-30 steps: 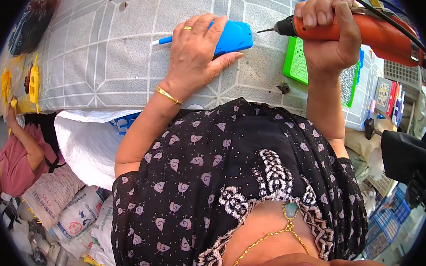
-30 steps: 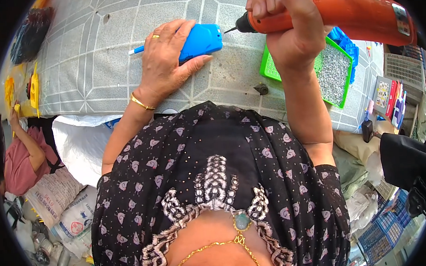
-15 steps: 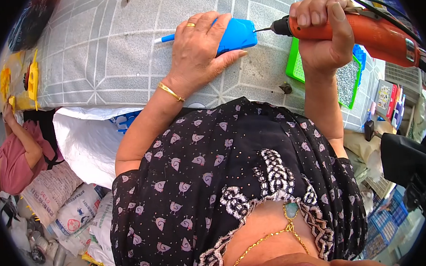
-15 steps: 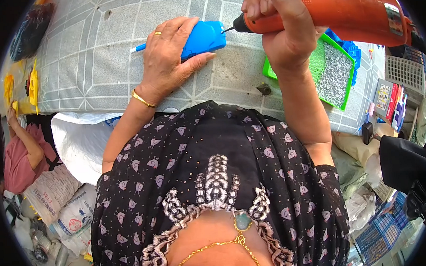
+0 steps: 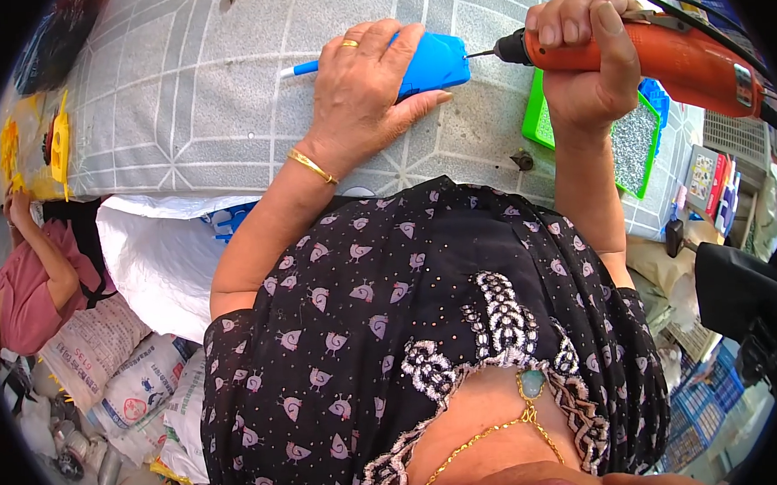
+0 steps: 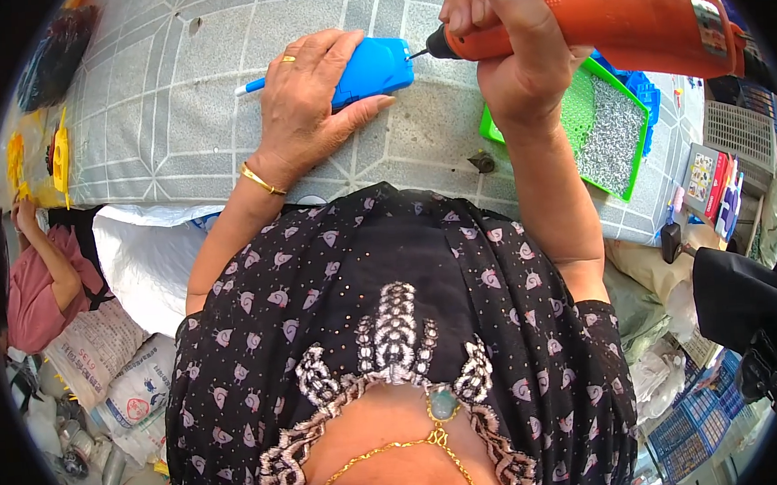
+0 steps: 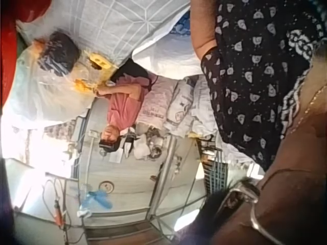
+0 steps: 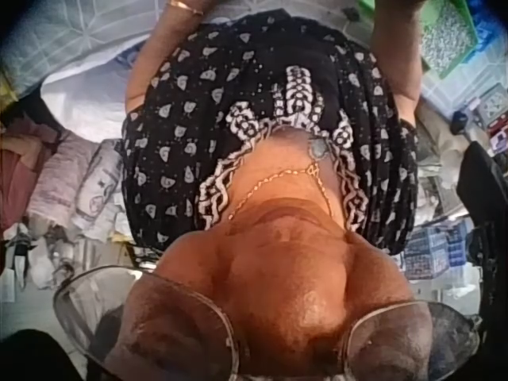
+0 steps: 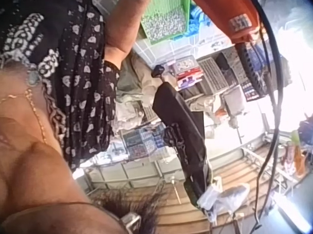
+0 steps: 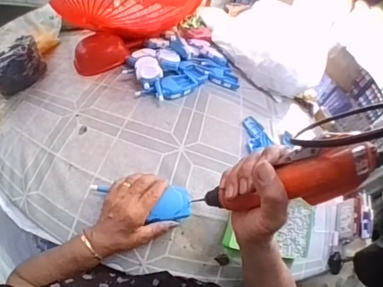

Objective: Assembling small blue and white plastic toy components using an electric screwdriver.

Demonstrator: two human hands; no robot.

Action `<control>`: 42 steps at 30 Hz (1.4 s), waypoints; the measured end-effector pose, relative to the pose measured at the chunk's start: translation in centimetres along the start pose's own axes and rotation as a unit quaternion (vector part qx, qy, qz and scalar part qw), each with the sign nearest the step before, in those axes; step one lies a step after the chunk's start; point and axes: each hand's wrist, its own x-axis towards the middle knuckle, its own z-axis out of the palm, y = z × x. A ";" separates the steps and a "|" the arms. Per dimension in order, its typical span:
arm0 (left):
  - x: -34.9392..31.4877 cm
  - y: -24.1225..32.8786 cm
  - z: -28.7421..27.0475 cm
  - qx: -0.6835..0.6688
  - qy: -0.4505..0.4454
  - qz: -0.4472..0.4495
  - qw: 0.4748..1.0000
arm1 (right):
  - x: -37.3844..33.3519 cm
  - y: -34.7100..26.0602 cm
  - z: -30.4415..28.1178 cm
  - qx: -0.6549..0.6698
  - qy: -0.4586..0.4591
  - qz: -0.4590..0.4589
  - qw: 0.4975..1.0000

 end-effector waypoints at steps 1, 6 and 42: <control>0.0 0.0 0.0 0.001 -0.005 -0.001 1.000 | 0.0 0.1 0.0 0.001 0.000 0.000 1.000; 0.0 0.1 0.0 0.010 -0.010 0.000 1.000 | 0.0 0.2 -0.1 -0.002 0.001 -0.001 1.000; 0.0 1.3 0.0 0.074 -0.024 0.029 0.997 | 0.6 5.1 1.5 0.539 -0.026 -0.138 0.830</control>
